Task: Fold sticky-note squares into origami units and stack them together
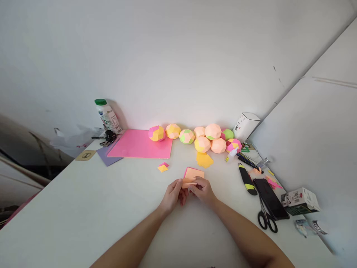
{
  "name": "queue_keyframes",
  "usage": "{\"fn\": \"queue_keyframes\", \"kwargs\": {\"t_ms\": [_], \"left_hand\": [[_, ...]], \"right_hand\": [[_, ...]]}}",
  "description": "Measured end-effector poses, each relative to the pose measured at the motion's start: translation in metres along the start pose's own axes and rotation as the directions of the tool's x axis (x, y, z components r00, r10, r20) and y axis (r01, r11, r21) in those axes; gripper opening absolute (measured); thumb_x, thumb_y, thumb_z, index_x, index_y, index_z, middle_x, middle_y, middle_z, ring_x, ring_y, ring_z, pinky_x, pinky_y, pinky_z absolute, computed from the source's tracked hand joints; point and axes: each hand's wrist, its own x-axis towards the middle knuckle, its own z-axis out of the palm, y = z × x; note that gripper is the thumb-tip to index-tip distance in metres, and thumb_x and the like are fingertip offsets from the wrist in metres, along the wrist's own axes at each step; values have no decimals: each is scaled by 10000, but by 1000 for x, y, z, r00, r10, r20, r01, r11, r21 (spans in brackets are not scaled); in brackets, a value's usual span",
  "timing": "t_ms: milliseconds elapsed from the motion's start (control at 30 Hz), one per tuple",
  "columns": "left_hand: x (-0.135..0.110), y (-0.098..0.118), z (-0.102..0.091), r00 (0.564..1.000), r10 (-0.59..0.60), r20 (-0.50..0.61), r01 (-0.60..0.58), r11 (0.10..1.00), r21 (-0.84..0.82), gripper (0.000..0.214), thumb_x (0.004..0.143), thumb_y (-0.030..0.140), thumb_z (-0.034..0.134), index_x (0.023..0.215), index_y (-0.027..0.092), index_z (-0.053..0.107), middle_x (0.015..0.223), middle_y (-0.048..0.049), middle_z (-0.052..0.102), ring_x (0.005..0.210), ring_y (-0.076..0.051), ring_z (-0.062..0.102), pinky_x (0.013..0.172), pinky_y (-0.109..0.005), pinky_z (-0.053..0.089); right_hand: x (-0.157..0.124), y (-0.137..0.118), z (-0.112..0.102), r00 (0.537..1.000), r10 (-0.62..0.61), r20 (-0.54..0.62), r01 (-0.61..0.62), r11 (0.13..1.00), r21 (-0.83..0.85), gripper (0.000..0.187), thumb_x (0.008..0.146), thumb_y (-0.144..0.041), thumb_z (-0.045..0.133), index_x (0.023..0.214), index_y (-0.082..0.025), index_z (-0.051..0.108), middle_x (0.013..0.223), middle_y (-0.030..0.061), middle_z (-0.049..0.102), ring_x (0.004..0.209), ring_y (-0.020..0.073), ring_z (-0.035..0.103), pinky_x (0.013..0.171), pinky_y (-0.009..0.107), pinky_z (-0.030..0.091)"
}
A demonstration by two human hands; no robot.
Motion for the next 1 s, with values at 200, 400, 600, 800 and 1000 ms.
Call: {"fn": "queue_keyframes", "kwargs": {"t_ms": [200,400,600,800,1000], "left_hand": [[-1,0,1,999,27,35,-30,996,84,328,821,482,490,852,156,502,606,28,560,378,-70,492,372,-191,371],[-1,0,3,1000,13,6,-13,994,111,341,825,495,474,822,155,504,570,36,551,361,-70,482,365,-191,362],[-1,-1,3,1000,25,0,-24,991,130,308,804,464,528,830,157,504,648,25,573,392,-59,487,389,-189,373],[0,-3,1,1000,2,-19,1,994,113,317,807,473,515,752,162,481,594,34,553,367,-58,465,373,-184,335],[0,-1,1,999,30,-38,-28,998,54,300,801,454,535,845,157,524,631,30,546,403,-67,486,389,-198,373]], "right_hand": [[-3,-3,1,980,196,31,-199,968,153,237,784,-372,601,686,-156,592,584,-11,540,540,111,498,503,226,420],[-4,-1,2,973,230,35,-229,924,305,210,810,-374,575,771,-176,518,595,-22,551,522,113,522,507,238,436],[-3,5,3,976,211,44,-214,923,319,218,832,-367,550,753,-185,459,569,-36,539,470,95,489,467,223,406],[-4,7,2,956,290,32,-285,904,318,264,838,-403,534,977,-202,433,579,-49,560,440,96,492,444,218,408],[-1,3,-1,950,284,133,-311,908,281,244,832,-415,540,824,-172,519,619,-10,594,478,103,533,460,224,424]]}}
